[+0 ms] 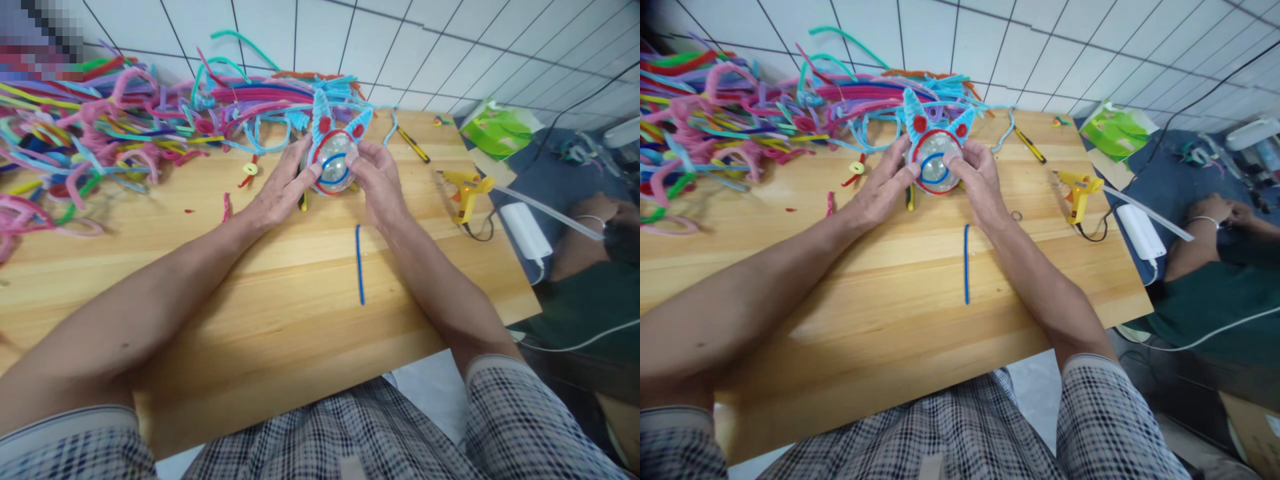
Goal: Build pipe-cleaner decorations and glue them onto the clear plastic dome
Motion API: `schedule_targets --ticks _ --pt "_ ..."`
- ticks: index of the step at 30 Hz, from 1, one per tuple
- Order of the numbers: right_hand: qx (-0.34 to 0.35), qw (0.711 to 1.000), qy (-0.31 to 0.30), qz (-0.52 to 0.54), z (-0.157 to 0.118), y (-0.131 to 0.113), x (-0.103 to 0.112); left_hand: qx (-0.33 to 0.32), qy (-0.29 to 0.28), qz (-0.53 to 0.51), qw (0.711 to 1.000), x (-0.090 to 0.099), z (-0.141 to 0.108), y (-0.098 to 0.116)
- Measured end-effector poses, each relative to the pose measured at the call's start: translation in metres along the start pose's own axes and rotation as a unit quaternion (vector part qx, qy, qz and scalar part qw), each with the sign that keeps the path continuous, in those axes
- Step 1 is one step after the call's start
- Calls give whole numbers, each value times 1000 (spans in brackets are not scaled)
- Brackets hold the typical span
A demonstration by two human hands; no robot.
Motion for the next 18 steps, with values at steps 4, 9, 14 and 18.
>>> schedule_targets --ticks 4,9,14,18 --pt "-1 1000 -12 -22 2 4 0 -4 -2 -2 1000 0 1 2" --pt "11 998 -41 -38 5 8 -1 -9 -2 -7 1000 -1 3 2" --pt "8 1000 -18 -7 4 7 -1 -10 -5 -31 999 0 3 3" --pt "3 999 -25 -28 3 6 -2 -31 13 -54 998 1 2 7"
Point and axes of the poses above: each hand's wrist, its own z-axis towards the middle knuckle, its own x-axis out of the back of the hand, y = z × x, the point moved 5 cm from there along z, towards the middle knuckle, and after that the axes turned 7 degrees about -x, right-handed, at the moved point
